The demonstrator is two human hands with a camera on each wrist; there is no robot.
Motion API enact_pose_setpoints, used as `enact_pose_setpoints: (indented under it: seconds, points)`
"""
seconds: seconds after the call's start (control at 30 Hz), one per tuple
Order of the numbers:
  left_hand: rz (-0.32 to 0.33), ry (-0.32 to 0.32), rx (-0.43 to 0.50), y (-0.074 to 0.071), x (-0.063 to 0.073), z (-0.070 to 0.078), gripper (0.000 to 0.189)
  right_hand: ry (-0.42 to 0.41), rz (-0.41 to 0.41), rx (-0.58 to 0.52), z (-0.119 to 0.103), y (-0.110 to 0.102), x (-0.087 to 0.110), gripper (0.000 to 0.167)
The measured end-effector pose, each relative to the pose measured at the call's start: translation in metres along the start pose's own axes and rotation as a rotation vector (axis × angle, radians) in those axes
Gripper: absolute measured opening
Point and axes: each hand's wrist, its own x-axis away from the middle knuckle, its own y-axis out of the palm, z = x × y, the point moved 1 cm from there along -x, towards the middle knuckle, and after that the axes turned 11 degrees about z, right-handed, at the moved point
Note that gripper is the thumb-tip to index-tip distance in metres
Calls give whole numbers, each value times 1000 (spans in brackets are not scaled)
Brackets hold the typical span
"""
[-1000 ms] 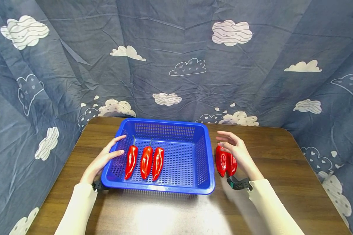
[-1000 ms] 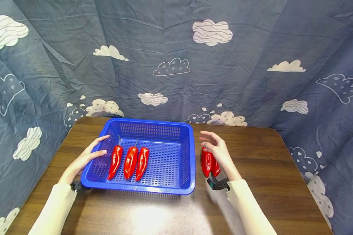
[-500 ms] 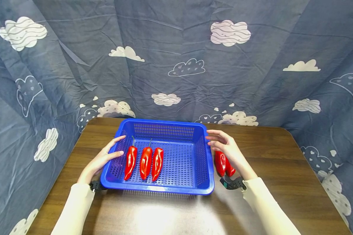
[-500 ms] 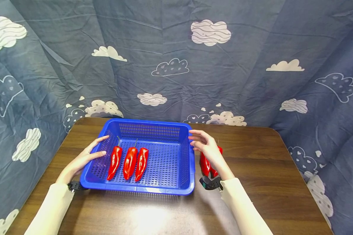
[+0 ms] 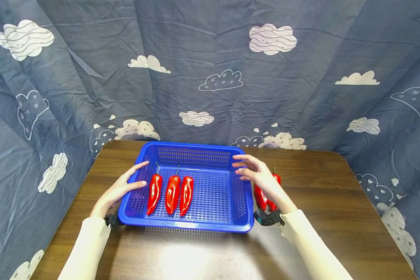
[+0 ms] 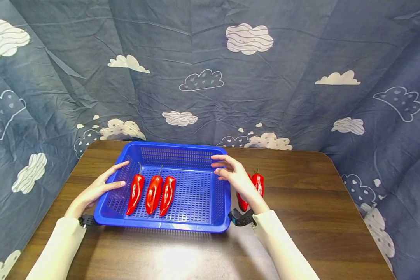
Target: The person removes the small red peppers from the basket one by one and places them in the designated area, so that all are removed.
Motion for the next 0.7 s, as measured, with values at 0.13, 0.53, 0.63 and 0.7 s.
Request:
enact_pose_setpoints:
  seconds: [0.13, 0.53, 0.63, 0.7]
  points:
    - [-6, -13, 12, 0, 0, 2, 69, -16, -35, -1, -4, 7, 0, 43]
    - [-5, -22, -49, -1, -3, 5, 71, -17, -109, 8, -13, 30, -2, 42]
    - [-5, -23, -53, -1, -3, 4, 71, -20, -124, 10, -14, 36, -3, 41]
    - [-7, -23, -50, -1, -3, 3, 71, -16, -135, 5, -14, 40, -4, 41]
